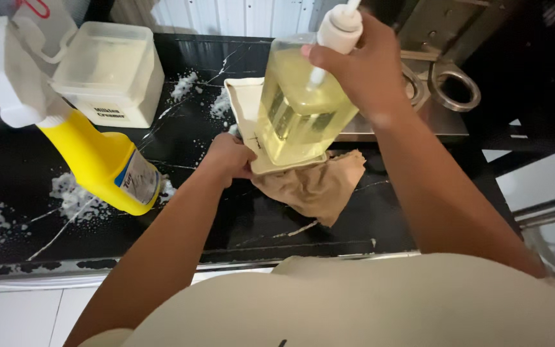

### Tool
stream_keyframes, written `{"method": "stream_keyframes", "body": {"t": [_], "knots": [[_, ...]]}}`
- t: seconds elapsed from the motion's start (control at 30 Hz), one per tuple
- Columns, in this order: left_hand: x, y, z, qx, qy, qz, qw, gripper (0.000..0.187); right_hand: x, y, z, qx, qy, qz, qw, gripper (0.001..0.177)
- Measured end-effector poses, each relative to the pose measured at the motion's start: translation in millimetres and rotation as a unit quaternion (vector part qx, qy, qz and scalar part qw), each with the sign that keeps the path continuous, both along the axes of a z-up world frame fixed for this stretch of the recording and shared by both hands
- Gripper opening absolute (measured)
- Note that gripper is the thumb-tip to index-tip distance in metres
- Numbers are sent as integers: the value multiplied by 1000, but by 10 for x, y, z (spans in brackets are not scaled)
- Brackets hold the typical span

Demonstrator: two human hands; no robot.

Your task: The person wipes a stainless steel beverage dispenser with a cloth, then sprays a yellow cleaning solution onto a black marble countertop and wipes it down. They move a soap dispenser and a plastic container aside to clean underneath, then wipe the container itself before returning it.

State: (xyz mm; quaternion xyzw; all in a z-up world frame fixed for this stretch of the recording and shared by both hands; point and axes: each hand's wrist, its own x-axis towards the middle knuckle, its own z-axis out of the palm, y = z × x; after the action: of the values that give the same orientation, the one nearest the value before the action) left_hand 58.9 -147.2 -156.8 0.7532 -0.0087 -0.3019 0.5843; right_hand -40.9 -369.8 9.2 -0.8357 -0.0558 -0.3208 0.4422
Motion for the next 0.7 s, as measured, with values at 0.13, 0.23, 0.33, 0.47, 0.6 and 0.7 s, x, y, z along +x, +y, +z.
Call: {"method": "stream_keyframes", "body": {"t": [0.13,0.23,0.33,0.47,0.6,0.7], "knots": [[-297,111,89,-73,-19,-6,997,30,-253,47,138,-47,17,-68,996,44],[-617,95,202,-33,-25,19,999,39,-478,53,178,13,37,-56,998,45],[-941,7,294,-85,29,27,996,43,-707,-15,232,-18,90,-108,990,43],[-1429,-212,329,-139,33,4,990,45,-1098,-168,320,-3,81,-73,994,43],[-1849,-508,319,-152,49,37,986,37,-1456,-382,382,52,96,-50,993,43],[-2146,-730,237,-171,84,75,979,39,-1669,-574,380,85,107,-26,990,45]]}}
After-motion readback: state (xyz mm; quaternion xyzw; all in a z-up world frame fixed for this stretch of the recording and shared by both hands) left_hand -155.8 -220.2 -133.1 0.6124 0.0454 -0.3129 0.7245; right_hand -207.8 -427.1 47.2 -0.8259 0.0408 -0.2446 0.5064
